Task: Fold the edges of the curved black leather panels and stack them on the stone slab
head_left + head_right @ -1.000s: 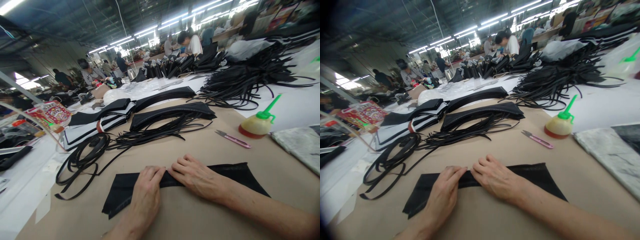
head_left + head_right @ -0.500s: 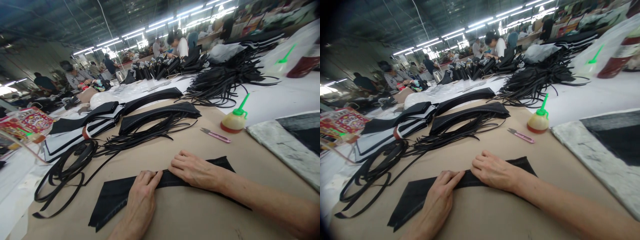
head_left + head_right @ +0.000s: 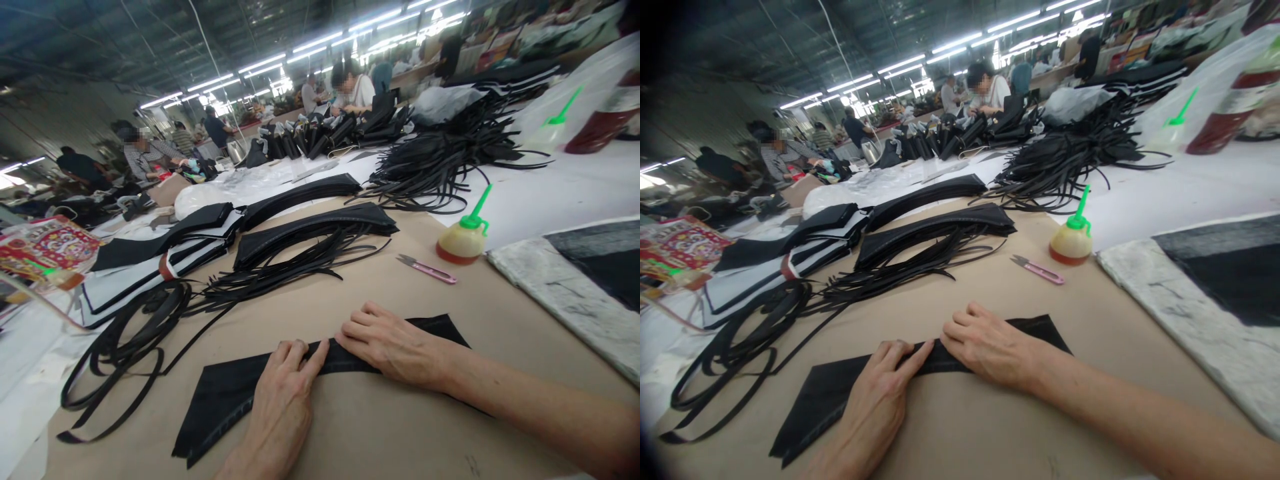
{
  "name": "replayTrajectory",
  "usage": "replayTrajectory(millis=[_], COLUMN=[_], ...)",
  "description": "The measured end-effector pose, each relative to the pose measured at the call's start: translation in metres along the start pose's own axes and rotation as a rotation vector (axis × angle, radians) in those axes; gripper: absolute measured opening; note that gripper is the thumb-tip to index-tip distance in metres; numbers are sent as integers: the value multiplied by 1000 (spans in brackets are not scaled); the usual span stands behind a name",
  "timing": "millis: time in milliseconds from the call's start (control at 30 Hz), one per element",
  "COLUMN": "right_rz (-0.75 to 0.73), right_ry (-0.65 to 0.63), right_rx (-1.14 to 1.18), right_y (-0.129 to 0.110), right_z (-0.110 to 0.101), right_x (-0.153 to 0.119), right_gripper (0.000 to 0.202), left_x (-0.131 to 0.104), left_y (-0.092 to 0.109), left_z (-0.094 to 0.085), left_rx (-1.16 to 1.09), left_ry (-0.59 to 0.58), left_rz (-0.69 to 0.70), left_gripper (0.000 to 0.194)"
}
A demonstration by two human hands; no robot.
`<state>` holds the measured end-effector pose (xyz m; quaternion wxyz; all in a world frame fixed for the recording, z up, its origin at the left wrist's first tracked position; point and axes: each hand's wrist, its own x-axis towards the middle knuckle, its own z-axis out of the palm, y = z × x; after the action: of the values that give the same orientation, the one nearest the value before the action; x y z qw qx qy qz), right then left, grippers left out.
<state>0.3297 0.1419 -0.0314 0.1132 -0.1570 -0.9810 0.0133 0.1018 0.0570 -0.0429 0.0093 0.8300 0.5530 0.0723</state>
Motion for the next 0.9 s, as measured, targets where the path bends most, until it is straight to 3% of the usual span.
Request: replayTrajectory(millis=[200, 367, 567, 900], right_rz=[7, 31, 54, 66], right_ry=[26, 19, 22, -15], right_rx=[-3, 9, 57, 40], right_y=[-2, 0, 11, 20], right_z=[1, -2, -4, -11], right_x=[1, 0, -11, -36], right_gripper=[13, 12, 16, 16], left_x=[15, 23, 16, 20], left_y=[17, 35, 29, 30], left_z=[-5, 7, 16, 15], left_rx=[4, -101, -113, -124], left_ry=[73, 62, 129, 58], left_rz=[-48, -22, 30, 28], left_gripper=[61, 63, 66, 66])
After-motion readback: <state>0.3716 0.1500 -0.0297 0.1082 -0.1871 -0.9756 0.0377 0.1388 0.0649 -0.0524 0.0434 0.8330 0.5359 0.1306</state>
